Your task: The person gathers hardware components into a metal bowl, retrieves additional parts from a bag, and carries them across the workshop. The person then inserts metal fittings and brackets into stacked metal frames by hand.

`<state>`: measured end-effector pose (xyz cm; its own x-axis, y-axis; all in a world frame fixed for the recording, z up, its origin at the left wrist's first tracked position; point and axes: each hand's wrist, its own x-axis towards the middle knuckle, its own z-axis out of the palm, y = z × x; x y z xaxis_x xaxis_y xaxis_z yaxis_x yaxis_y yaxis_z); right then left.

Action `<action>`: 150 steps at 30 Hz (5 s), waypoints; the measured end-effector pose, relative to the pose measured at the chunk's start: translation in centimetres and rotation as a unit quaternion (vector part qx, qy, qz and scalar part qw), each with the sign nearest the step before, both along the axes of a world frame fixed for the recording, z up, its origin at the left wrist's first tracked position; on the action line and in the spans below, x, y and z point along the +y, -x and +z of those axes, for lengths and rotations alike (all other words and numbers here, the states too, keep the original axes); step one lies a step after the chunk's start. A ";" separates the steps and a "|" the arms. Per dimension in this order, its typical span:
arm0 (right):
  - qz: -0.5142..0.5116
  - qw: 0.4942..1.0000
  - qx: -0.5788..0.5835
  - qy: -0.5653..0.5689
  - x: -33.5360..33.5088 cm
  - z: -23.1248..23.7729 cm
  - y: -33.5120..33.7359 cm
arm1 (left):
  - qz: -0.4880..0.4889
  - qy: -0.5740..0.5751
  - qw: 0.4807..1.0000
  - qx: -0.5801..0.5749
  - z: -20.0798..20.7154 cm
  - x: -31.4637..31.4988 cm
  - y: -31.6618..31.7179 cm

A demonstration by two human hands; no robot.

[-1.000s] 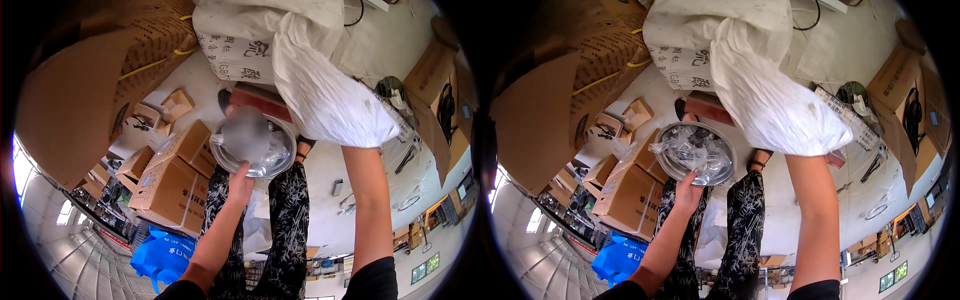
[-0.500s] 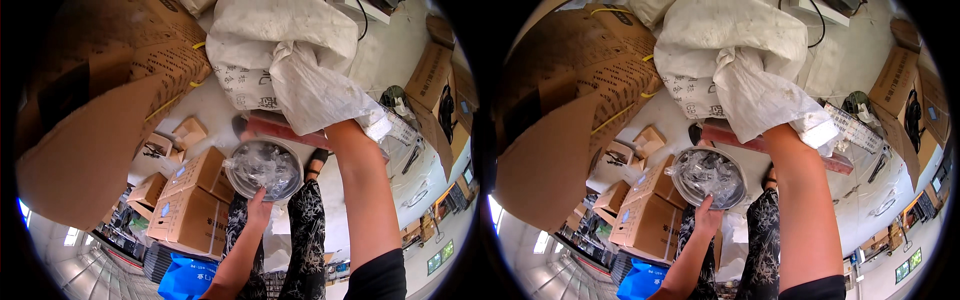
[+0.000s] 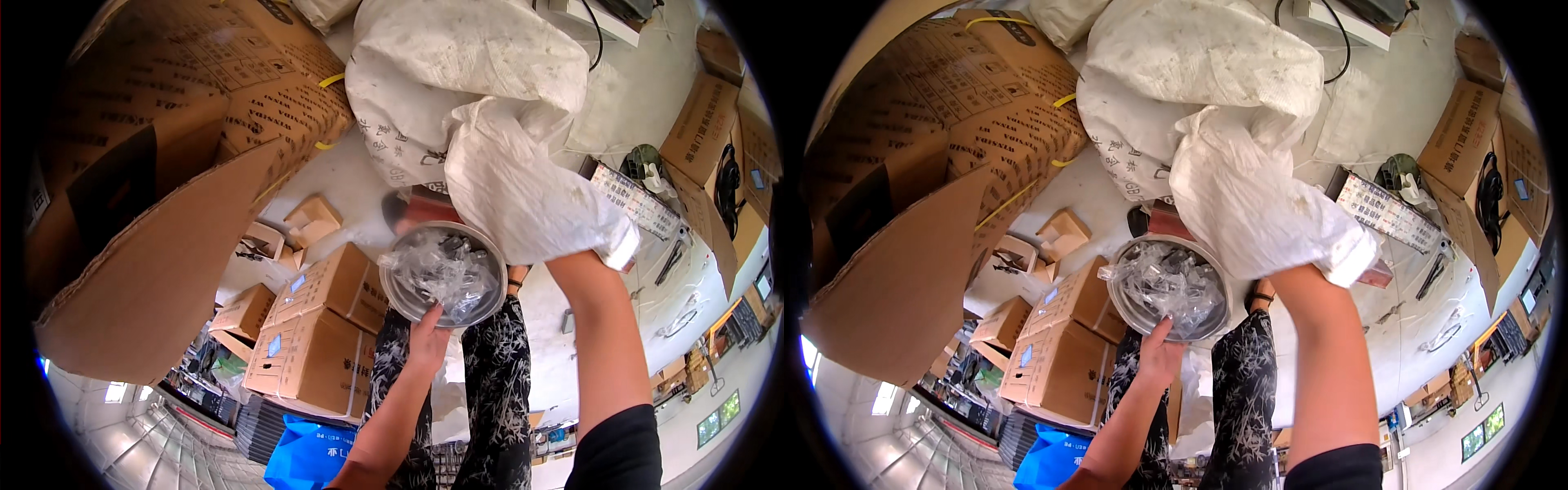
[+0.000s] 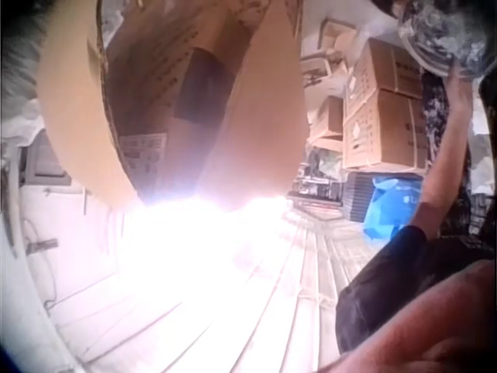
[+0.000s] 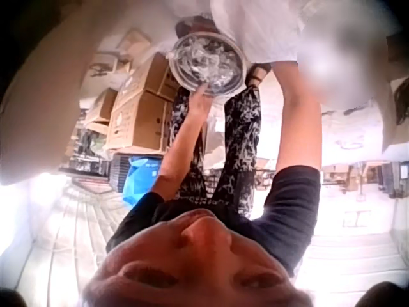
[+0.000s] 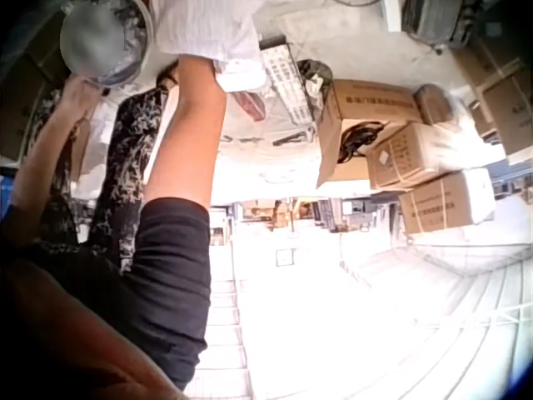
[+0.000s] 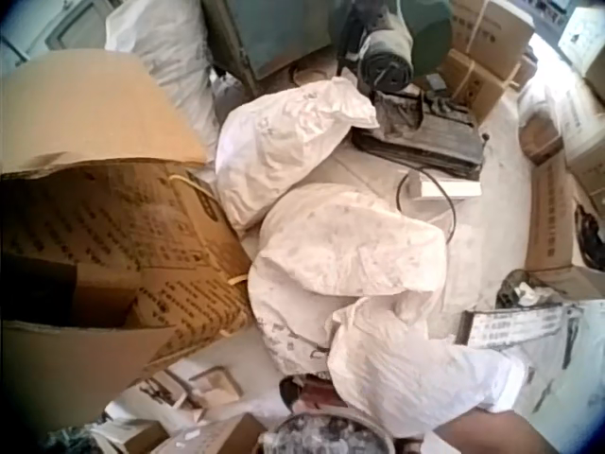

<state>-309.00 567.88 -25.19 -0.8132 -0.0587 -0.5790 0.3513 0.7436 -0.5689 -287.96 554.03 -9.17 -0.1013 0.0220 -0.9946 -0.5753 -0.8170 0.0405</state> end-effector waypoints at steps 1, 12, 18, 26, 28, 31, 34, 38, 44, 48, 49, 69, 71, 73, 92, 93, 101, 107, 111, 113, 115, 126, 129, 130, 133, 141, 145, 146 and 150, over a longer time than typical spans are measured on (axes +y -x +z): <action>0.005 1.000 0.002 -0.004 0.7 0.6 -0.2 | 0.002 -0.006 1.000 -0.001 0.1 0.3 0.2; -0.018 0.998 -0.009 -0.054 6.7 1.5 0.7 | -0.031 -0.007 0.999 0.024 0.1 1.2 0.9; -0.047 0.997 -0.022 -0.058 7.7 2.5 -0.5 | -0.025 0.000 1.000 0.008 0.0 1.5 1.1; -0.201 0.974 -0.092 -0.055 11.8 7.7 -10.3 | -0.022 0.000 1.000 0.011 -0.5 2.3 0.4; -0.270 0.954 -0.121 -0.042 14.2 10.2 -13.7 | -0.024 0.012 1.000 0.015 -0.2 1.8 0.6; -0.367 0.913 -0.173 -0.043 18.7 15.9 -19.3 | -0.029 0.003 0.999 0.027 0.3 1.9 0.3; -0.505 0.814 -0.265 0.110 21.5 22.0 -25.3 | -0.053 0.032 0.997 0.050 1.3 -0.4 -1.3; -0.628 0.715 -0.301 0.057 28.2 28.0 -40.7 | -0.075 0.069 0.995 0.017 6.9 -3.4 -2.1; -0.008 0.937 -0.324 -0.133 33.9 24.6 -46.9 | -0.105 0.110 0.984 0.097 19.0 -5.8 -4.7; 0.174 0.926 -0.288 -0.173 25.7 29.3 -33.6 | 0.010 0.206 0.968 0.142 29.7 -3.6 -8.3; 0.178 0.932 -0.262 -0.175 25.4 31.0 -32.0 | 0.032 0.200 0.966 0.160 32.1 -2.2 -9.1; 0.480 0.848 -0.134 -0.183 17.3 31.2 -25.5 | 0.507 0.238 0.806 0.189 42.9 13.4 -47.0; 0.482 0.840 -0.196 -0.154 14.5 29.5 -27.9 | 0.580 0.267 0.749 0.176 44.2 15.8 -53.4; 0.575 0.802 0.009 -0.160 13.6 24.1 -27.5 | 0.607 0.281 0.729 0.142 45.1 17.7 -60.7; 0.853 0.464 -0.055 -0.233 -12.3 36.2 -85.8 | 0.900 0.367 0.154 -0.177 44.9 40.2 -98.0; 0.861 0.439 -0.036 -0.255 -12.9 34.5 -87.4 | 0.904 0.357 0.175 -0.160 45.0 39.3 -99.7; 0.949 -0.020 0.114 -0.294 -21.9 27.5 -108.2 | 0.919 0.287 0.270 0.014 45.1 27.6 -116.7; 0.910 0.348 0.038 -0.223 -30.9 35.1 -133.4 | 0.877 0.387 0.281 -0.043 49.3 20.5 -128.6; 0.925 0.362 0.034 -0.109 -34.9 39.1 -147.9 | 0.918 0.296 0.259 -0.050 48.8 17.5 -138.6; 0.924 0.367 -0.017 -0.104 -36.1 37.0 -153.5 | 0.902 0.316 0.293 -0.023 47.3 16.7 -144.7; 0.931 0.332 0.099 -0.112 -37.1 36.2 -157.9 | 0.904 0.312 0.290 -0.030 46.8 15.8 -150.2; 0.810 0.471 0.048 -0.346 -38.0 29.7 -154.8 | 0.851 0.395 0.346 -0.025 49.5 -1.3 -184.6; 0.807 0.458 -0.036 -0.372 -38.2 26.4 -154.8 | 0.832 0.427 0.354 0.018 50.6 -8.3 -190.8; 0.910 0.263 -0.034 -0.318 -39.4 27.3 -155.2 | 0.834 0.429 0.347 0.016 50.8 -10.4 -191.9; 0.983 -0.042 0.021 -0.176 -45.3 28.2 -162.8 | 0.853 0.405 0.329 0.025 49.4 -15.0 -197.6; 0.926 0.280 0.166 -0.192 -72.1 30.4 -208.8 | 0.852 0.414 0.320 0.013 50.7 -19.8 -214.1; 0.943 0.298 0.144 0.016 -79.4 46.0 -233.0 | 0.898 0.378 0.212 -0.076 46.5 -20.6 -222.5; 0.944 0.301 0.131 0.043 -80.9 47.8 -237.2 | 0.910 0.366 0.185 -0.064 45.6 -21.7 -224.9; 0.962 0.198 0.186 0.025 -87.4 44.2 -247.5 | 0.915 0.359 0.185 -0.020 40.5 -26.7 -236.5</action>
